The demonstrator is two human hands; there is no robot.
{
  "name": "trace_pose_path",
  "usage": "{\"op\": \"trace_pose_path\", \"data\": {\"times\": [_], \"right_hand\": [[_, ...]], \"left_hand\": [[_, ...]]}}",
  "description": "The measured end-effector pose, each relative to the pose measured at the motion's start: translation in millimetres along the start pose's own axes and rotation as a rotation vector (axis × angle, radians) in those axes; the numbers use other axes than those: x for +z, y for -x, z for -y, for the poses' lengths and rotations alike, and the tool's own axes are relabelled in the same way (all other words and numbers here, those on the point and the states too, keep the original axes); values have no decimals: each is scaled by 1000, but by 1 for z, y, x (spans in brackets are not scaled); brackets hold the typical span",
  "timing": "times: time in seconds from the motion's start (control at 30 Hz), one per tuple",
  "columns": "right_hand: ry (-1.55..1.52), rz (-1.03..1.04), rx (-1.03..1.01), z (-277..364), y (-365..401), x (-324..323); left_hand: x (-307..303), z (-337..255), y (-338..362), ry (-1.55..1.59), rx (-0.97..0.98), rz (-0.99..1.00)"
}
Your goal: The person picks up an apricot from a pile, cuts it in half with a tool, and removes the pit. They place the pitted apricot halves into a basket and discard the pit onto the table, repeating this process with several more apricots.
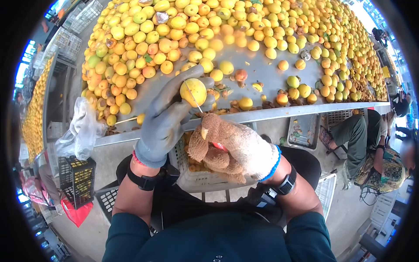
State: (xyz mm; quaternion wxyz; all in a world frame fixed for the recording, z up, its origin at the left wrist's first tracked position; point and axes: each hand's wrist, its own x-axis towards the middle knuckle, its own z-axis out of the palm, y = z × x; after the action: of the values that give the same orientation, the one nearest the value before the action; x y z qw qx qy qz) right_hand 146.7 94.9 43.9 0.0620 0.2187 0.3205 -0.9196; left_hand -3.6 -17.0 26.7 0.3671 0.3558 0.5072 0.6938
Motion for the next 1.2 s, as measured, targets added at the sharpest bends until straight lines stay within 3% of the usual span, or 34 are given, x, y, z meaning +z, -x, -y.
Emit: {"op": "trace_pose_path", "data": {"times": [0.2, 0.37, 0.43, 0.53, 0.67, 0.7, 0.8, 0.87, 0.97, 1.03, 1.07, 1.1, 1.2], "right_hand": [[30, 222, 84, 0, -6, -28], [281, 113, -11, -1, -8, -29], [241, 174, 5, 3, -7, -32], [112, 100, 48, -6, -5, -20], [444, -75, 155, 18, 2, 13], [481, -96, 91, 13, -3, 12], [366, -20, 30, 3, -15, -4], [269, 42, 98, 8, -10, -4], [181, 100, 64, 8, -6, 0], [239, 102, 10, 1, -15, -5], [271, 110, -4, 1, -18, -8], [255, 36, 140, 6, -17, -3], [361, 67, 11, -4, -26, 2]], "left_hand": [[6, 0, 1, 171, 0, -15], [9, -2, 5, 368, -70, -61], [10, -8, 4, 139, -83, -77], [2, -5, 3, 38, -70, -35], [7, -3, 8, 223, -75, -50], [9, 3, 8, 250, -76, -70], [10, 15, 8, 326, -81, -120], [11, 14, 7, 377, -93, -129], [0, 1, 6, 227, -80, 31], [-2, 18, 8, -200, 166, -68], [7, 20, 8, 148, 0, -126], [16, 21, 8, 511, -136, -242], [8, 21, 2, 702, -200, -221]]}}
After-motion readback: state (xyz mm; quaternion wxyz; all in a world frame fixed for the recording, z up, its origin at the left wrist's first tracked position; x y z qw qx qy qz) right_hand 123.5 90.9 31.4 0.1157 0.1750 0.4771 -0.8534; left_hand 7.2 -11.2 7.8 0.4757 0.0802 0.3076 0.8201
